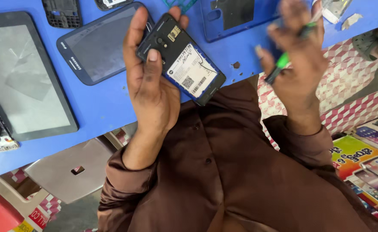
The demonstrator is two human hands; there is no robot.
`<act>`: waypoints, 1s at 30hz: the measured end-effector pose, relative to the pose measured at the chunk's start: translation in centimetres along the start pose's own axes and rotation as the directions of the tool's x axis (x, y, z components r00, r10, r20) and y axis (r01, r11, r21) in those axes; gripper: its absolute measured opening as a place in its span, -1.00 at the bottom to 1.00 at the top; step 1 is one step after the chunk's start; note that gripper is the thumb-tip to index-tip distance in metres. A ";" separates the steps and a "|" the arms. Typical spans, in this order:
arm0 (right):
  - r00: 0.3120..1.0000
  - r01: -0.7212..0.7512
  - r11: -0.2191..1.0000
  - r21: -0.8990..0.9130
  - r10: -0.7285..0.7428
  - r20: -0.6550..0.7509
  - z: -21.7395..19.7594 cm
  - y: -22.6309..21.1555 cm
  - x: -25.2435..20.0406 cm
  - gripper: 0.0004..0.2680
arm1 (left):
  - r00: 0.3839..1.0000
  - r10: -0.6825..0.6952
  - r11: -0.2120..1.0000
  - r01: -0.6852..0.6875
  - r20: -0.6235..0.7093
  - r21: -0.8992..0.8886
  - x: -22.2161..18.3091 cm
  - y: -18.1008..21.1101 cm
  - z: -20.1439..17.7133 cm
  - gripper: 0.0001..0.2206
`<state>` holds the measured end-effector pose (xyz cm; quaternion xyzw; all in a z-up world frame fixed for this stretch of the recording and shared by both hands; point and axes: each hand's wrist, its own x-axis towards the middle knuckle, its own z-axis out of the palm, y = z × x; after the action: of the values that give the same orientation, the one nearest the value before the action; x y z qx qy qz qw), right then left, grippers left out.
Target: The person uses a screwdriver to repeatedly pry at the seam of a smartphone's back cover. The person holds the phone steady with one hand while working the tool along the edges to loosen the casing.
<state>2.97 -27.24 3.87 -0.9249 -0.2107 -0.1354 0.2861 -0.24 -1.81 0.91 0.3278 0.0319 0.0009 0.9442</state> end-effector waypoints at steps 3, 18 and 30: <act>0.983 0.169 0.976 -0.140 -0.157 0.095 0.8 0.5 0.5 -0.77 | 1.000 -0.009 1.000 0.009 -0.014 0.025 -0.2 0.1 -0.3 -0.65; 0.968 0.213 0.976 -0.039 -0.206 0.141 1.0 1.3 -1.5 -0.58 | 0.946 -0.021 0.980 0.084 -0.324 0.182 -0.6 1.5 0.8 -0.54; 0.935 0.223 0.973 -0.051 -0.199 0.295 0.5 0.7 -0.3 -0.49 | 0.966 -0.035 0.349 -0.228 0.255 0.909 -2.1 5.5 -0.3 -0.06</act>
<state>3.04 -27.56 3.05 -0.9179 -0.3422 -0.0381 0.1973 -2.23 2.65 4.24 0.8043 -0.1022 0.0007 0.5854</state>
